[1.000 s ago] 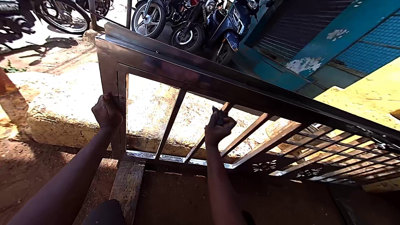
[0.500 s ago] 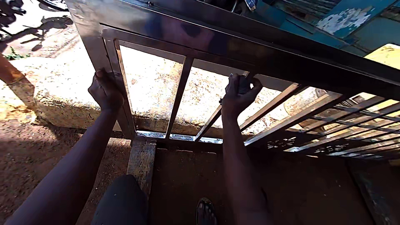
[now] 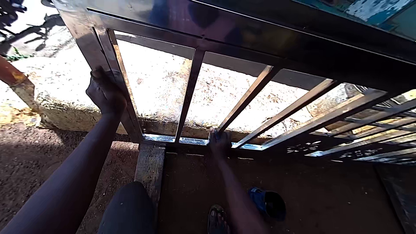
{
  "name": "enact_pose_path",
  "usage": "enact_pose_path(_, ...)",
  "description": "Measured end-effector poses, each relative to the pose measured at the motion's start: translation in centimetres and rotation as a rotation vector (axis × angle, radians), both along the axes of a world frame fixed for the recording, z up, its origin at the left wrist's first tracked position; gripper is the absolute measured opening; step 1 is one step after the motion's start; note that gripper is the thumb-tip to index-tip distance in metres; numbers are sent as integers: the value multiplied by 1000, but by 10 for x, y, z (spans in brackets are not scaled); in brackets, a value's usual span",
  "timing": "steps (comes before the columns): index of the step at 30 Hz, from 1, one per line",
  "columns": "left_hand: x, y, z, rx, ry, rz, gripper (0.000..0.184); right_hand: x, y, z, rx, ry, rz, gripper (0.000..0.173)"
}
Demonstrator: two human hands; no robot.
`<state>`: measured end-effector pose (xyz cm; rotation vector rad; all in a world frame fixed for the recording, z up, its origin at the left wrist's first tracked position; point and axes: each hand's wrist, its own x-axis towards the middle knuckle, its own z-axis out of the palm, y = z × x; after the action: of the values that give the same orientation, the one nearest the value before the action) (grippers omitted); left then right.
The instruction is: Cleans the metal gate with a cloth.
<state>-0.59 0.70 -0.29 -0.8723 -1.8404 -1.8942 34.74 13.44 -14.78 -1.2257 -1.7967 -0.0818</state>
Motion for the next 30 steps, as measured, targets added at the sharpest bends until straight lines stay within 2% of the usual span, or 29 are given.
enact_pose_path(3, 2, -1, -1, 32, -8, -10, 58, -17, 12, 82, 270, 221, 35, 44)
enact_pose_path(5, 2, 0, 0, 82, -2, -47, 52, -24, 17, 99, 342, 273, -6, 43)
enact_pose_path(7, 1, 0, 1, 87, 0, -56, 50, -21, 14, 61, 284, 233, -65, 43)
enact_pose_path(10, 4, -1, 2, 75, -8, -52, 48, -3, -3, -44, 46, 57, -83, 42)
enact_pose_path(11, 3, -1, 2, 80, -8, -49, 50, 1, -4, -64, -10, -4, -85, 42)
enact_pose_path(13, 4, -1, 2, 78, -5, -38, 51, 6, -6, -66, -91, -108, -64, 43)
enact_pose_path(15, 5, -2, 3, 52, -12, -26, 53, 8, -2, -33, -34, -119, -25, 42)
enact_pose_path(19, 3, 1, 4, 93, -26, -33, 50, -21, 26, 99, 358, 185, -30, 39)
enact_pose_path(20, 5, 1, 4, 108, -28, -45, 50, -28, 29, 120, 399, 251, -33, 37)
enact_pose_path(21, 6, 1, 5, 112, -34, -48, 50, -33, 31, 125, 402, 304, -35, 34)
enact_pose_path(22, 6, 1, 5, 106, -41, -47, 51, -35, 29, 115, 360, 338, -37, 30)
enact_pose_path(24, 5, 2, 4, 102, -45, -36, 51, -31, 18, 59, 178, 302, -64, 25)
enact_pose_path(26, 4, 2, 4, 93, -35, -35, 52, -17, -1, -6, -155, 135, -66, 31)
enact_pose_path(27, 4, 2, 4, 90, -35, -33, 54, -10, -6, -27, -307, 43, -55, 35)
enact_pose_path(28, 4, 2, 5, 82, -31, -31, 55, -5, -10, -32, -453, -63, -53, 41)
enact_pose_path(30, 5, 2, 5, 62, -34, -16, 55, 3, -9, -8, -767, -277, -46, 53)
